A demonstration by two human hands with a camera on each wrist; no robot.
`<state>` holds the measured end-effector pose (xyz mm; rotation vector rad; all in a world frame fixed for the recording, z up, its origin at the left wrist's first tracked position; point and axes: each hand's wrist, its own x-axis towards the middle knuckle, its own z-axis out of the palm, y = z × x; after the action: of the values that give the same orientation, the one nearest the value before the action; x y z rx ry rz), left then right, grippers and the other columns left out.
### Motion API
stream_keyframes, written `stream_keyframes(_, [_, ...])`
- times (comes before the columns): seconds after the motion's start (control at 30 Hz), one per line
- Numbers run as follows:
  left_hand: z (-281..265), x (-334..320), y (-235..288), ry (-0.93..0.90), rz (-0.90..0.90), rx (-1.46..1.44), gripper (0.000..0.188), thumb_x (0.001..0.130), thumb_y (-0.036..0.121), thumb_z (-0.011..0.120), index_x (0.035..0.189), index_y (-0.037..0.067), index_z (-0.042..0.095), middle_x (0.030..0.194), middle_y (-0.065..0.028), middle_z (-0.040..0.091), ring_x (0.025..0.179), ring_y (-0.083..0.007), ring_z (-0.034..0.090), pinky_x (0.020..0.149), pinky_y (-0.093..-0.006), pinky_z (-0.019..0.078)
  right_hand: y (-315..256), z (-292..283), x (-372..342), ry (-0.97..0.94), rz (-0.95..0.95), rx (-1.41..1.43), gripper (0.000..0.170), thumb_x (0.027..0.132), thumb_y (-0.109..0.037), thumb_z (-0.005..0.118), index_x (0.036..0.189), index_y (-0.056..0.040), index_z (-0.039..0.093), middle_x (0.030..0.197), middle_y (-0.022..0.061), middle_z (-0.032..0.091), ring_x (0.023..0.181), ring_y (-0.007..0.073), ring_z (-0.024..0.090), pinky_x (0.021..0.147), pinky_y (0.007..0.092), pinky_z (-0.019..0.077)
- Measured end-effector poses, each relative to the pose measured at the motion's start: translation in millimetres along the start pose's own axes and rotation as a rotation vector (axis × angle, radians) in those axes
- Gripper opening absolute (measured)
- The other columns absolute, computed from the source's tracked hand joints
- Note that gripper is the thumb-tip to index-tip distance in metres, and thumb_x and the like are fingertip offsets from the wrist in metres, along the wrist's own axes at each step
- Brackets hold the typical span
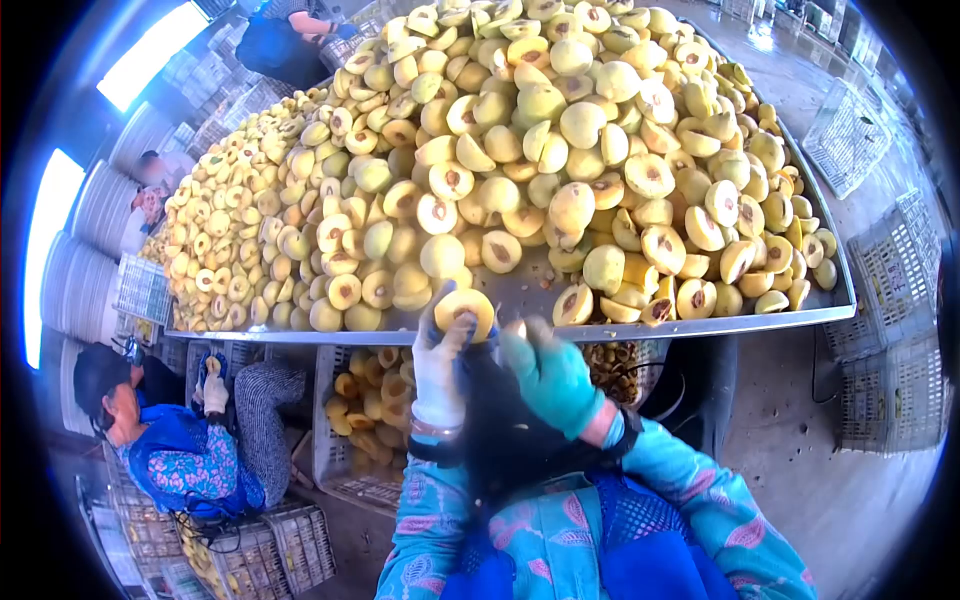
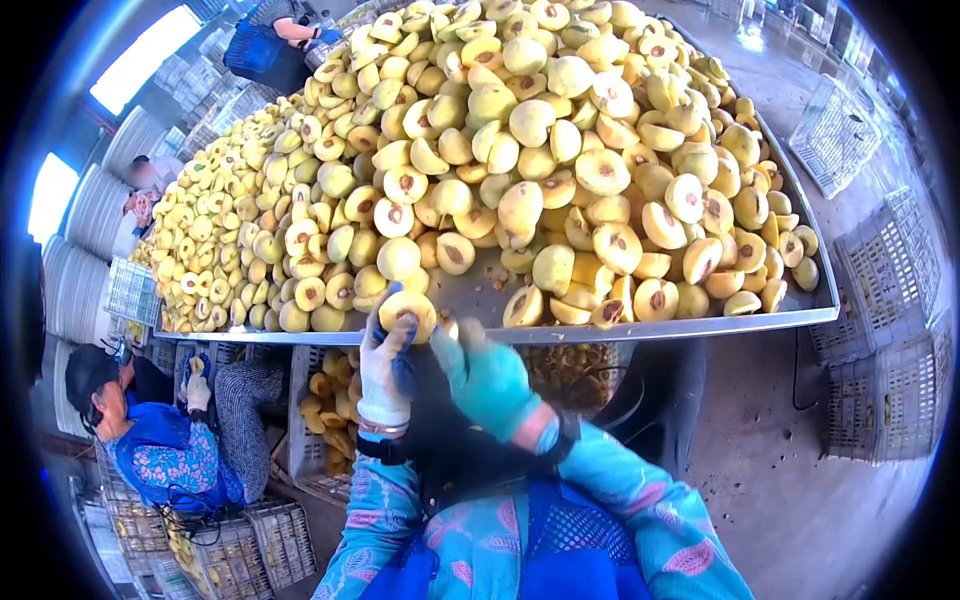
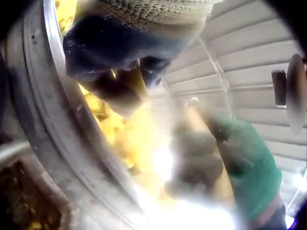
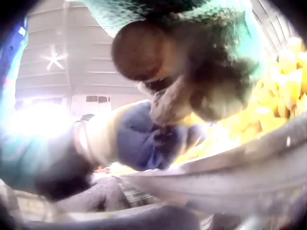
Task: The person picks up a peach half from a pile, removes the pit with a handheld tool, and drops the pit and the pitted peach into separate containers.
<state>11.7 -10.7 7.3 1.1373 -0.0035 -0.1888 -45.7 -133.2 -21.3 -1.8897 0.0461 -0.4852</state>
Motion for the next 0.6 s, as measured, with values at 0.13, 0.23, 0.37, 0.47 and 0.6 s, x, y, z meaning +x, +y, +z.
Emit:
stream_keyframes(0.13, [-18.4,-0.1,-25.3,-0.099,0.106,0.188,0.026,0.097,0.013,0.052,0.117,-0.003,0.056,0.108,-0.0119,0.059,0.094,-0.0204,0.061,0.084,-0.0284,0.0501,-2.3,-0.9,-14.7,-0.084,0.112,-0.184,0.034,0.096,-0.036,0.047,0.096,-0.0032,0.052,0.061,0.0216,0.059,0.057,0.0412,0.061,0.049,0.0504,0.0463])
stream_keyframes(0.23, [-19.2,-3.0,-30.8,-0.12,0.271,0.482,0.028,0.099,0.016,0.047,0.114,-0.005,0.058,0.11,-0.0119,0.059,0.094,-0.0197,0.061,0.084,-0.0282,0.0502,-4.2,-1.2,-14.6,-0.133,0.177,-0.151,0.035,0.097,-0.037,0.046,0.094,-0.0023,0.051,0.063,0.023,0.059,0.058,0.0431,0.06,0.052,0.0527,0.0462])
stream_keyframes(0.37, [4.6,-5.1,-31.7,0.06,0.17,0.388,0.03,0.1,0.019,0.046,0.11,-0.005,0.06,0.107,-0.0121,0.063,0.093,-0.0179,0.061,0.083,-0.0283,0.0502,-0.6,3.9,-22.5,-0.172,0.262,-0.09,0.035,0.097,-0.036,0.046,0.094,-0.0016,0.052,0.066,0.0247,0.06,0.062,0.0448,0.06,0.055,0.0534,0.0468])
stream_keyframes(0.47, [8.8,-6.0,-38.1,0.097,0.216,0.435,0.03,0.099,0.019,0.046,0.108,-0.005,0.061,0.104,-0.0119,0.065,0.092,-0.0176,0.062,0.082,-0.0289,0.0504,-0.4,8.0,-24.9,-0.118,0.318,-0.014,0.035,0.097,-0.036,0.046,0.095,-0.0014,0.053,0.071,0.026,0.061,0.067,0.0458,0.06,0.057,0.0529,0.0468])
stream_keyframes(0.6, [8.6,-9.1,-47.7,0.058,0.416,0.561,0.028,0.098,0.018,0.046,0.108,-0.005,0.061,0.106,-0.0128,0.065,0.091,-0.0181,0.061,0.083,-0.0298,0.0503,6.1,19.8,-34.6,-0.035,0.282,0.175,0.035,0.097,-0.034,0.047,0.096,-0.0013,0.058,0.075,0.0255,0.062,0.069,0.0449,0.06,0.059,0.0491,0.0469])
